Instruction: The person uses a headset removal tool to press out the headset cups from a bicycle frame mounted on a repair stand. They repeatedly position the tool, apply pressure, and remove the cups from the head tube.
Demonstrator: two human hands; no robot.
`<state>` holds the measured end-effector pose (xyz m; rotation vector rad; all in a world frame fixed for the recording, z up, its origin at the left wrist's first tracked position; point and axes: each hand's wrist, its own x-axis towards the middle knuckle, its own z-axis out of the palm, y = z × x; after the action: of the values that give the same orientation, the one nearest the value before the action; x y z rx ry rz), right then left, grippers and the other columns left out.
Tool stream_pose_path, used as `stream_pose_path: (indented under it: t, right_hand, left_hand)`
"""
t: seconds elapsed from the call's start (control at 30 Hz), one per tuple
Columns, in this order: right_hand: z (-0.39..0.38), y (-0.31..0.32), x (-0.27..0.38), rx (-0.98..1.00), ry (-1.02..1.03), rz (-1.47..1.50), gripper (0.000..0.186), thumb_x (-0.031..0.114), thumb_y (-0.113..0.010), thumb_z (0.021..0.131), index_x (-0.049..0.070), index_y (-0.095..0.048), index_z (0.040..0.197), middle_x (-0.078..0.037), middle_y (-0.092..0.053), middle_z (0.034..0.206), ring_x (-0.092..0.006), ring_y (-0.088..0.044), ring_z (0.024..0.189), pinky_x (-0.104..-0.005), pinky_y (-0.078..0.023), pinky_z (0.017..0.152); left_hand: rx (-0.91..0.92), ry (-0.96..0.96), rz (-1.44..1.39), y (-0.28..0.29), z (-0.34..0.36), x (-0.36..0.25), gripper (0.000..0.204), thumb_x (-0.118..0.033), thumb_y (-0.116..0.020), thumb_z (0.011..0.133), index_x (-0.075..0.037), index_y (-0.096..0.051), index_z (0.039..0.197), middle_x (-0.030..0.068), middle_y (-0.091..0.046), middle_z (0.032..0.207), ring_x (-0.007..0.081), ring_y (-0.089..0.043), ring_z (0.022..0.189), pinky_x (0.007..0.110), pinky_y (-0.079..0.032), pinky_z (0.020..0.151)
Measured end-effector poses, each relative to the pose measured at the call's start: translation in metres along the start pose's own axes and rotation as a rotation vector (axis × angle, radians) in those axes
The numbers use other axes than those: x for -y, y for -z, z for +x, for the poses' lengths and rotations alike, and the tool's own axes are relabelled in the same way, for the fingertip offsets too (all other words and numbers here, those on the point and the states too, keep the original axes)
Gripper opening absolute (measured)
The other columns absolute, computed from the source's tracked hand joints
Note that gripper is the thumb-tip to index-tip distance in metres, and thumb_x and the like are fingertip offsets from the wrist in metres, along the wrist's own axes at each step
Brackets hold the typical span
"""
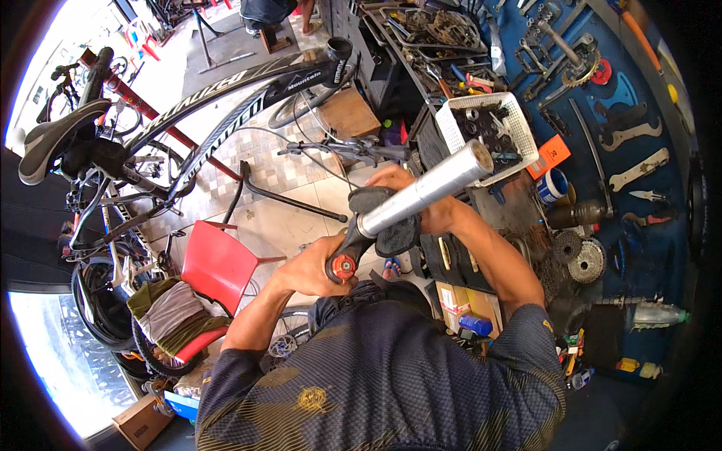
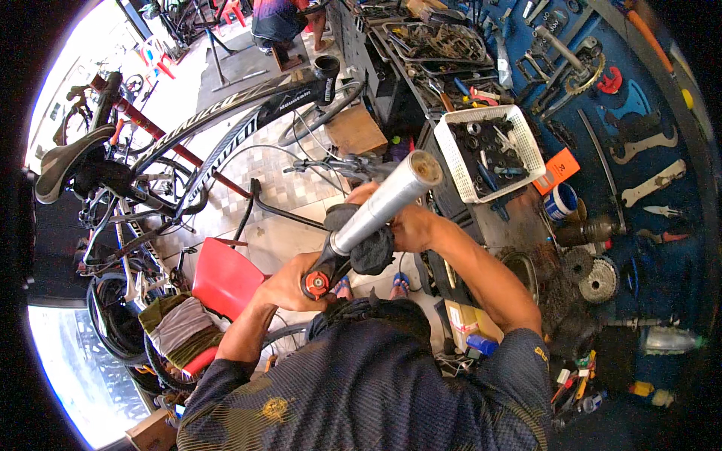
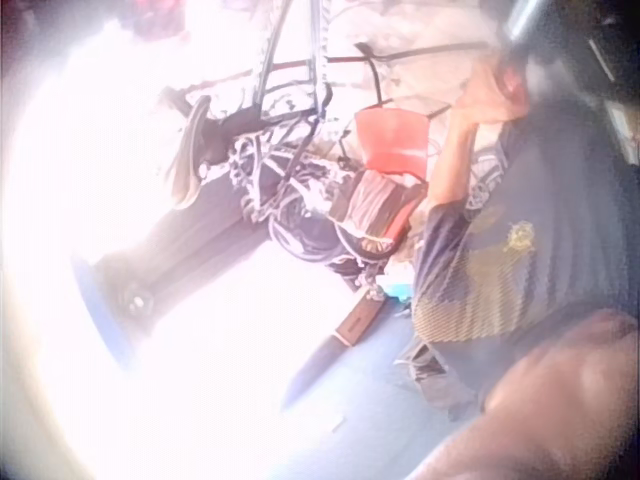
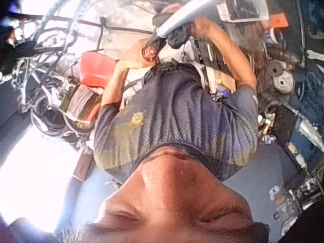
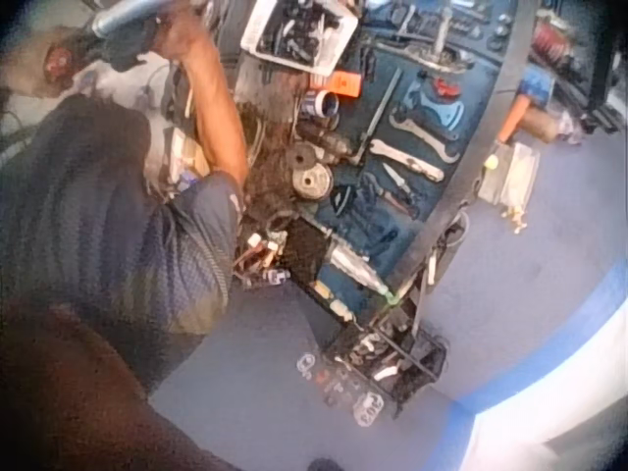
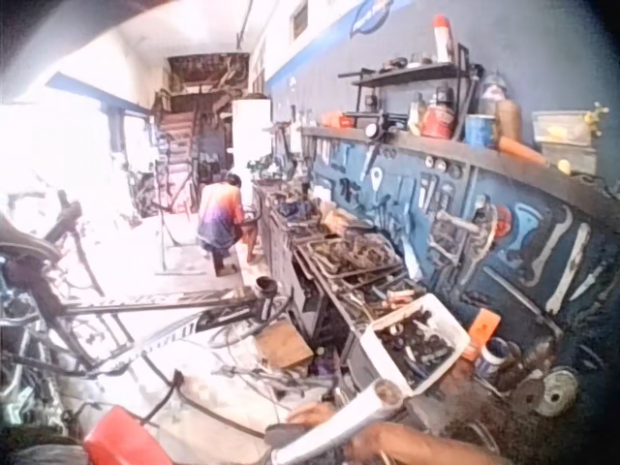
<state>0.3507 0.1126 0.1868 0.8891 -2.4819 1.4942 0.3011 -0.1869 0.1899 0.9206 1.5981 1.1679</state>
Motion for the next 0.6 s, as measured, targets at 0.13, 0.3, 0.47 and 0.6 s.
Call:
stream_pose_path:
  t: [0.13,0.3,0.47,0.6]
  right_hand:
    - [0.015,0.002,0.008,0.242,-0.022,0.141,0.076,0.007,-0.080,0.074,0.004,-0.052,0.145,-0.018,-0.055,0.141,-0.0327,-0.045,0.141,-0.0463,-0.034,0.120]
    - [0.025,0.012,0.003,0.523,0.195,0.400,0.059,0.011,-0.076,0.084,0.005,-0.058,0.140,-0.018,-0.055,0.143,-0.0330,-0.047,0.140,-0.0459,-0.033,0.119]
    - [0.001,-0.008,0.010,-0.016,-0.055,-0.138,0.059,0.014,-0.080,0.080,0.001,-0.059,0.133,-0.016,-0.064,0.130,-0.0298,-0.059,0.127,-0.0437,-0.042,0.114]
    - [0.012,-0.061,0.013,-0.473,-0.281,0.149,0.022,0.011,-0.077,0.086,0.001,-0.073,0.105,-0.009,-0.074,0.100,-0.0202,-0.070,0.093,-0.0346,-0.055,0.085]
  left_hand:
    - [0.128,-0.013,0.062,0.005,0.000,0.003,0.046,-0.005,-0.081,0.065,-0.002,-0.066,0.108,0.0053,-0.074,0.099,0.0137,-0.068,0.090,0.030,-0.056,0.082]
    - [0.253,-0.061,0.169,0.009,0.003,-0.005,0.038,-0.015,-0.083,0.066,0.002,-0.061,0.092,0.0110,-0.067,0.082,0.0210,-0.064,0.076,0.038,-0.052,0.066]
    - [-0.064,-0.051,0.040,0.002,0.009,-0.011,0.040,-0.011,-0.079,0.070,0.001,-0.059,0.101,0.0063,-0.062,0.081,0.0174,-0.059,0.075,0.036,-0.050,0.068]
    - [-0.334,-0.075,0.110,-0.024,0.025,-0.015,0.041,-0.009,-0.078,0.073,0.001,-0.057,0.108,0.0101,-0.062,0.082,0.0186,-0.057,0.078,0.037,-0.051,0.073]
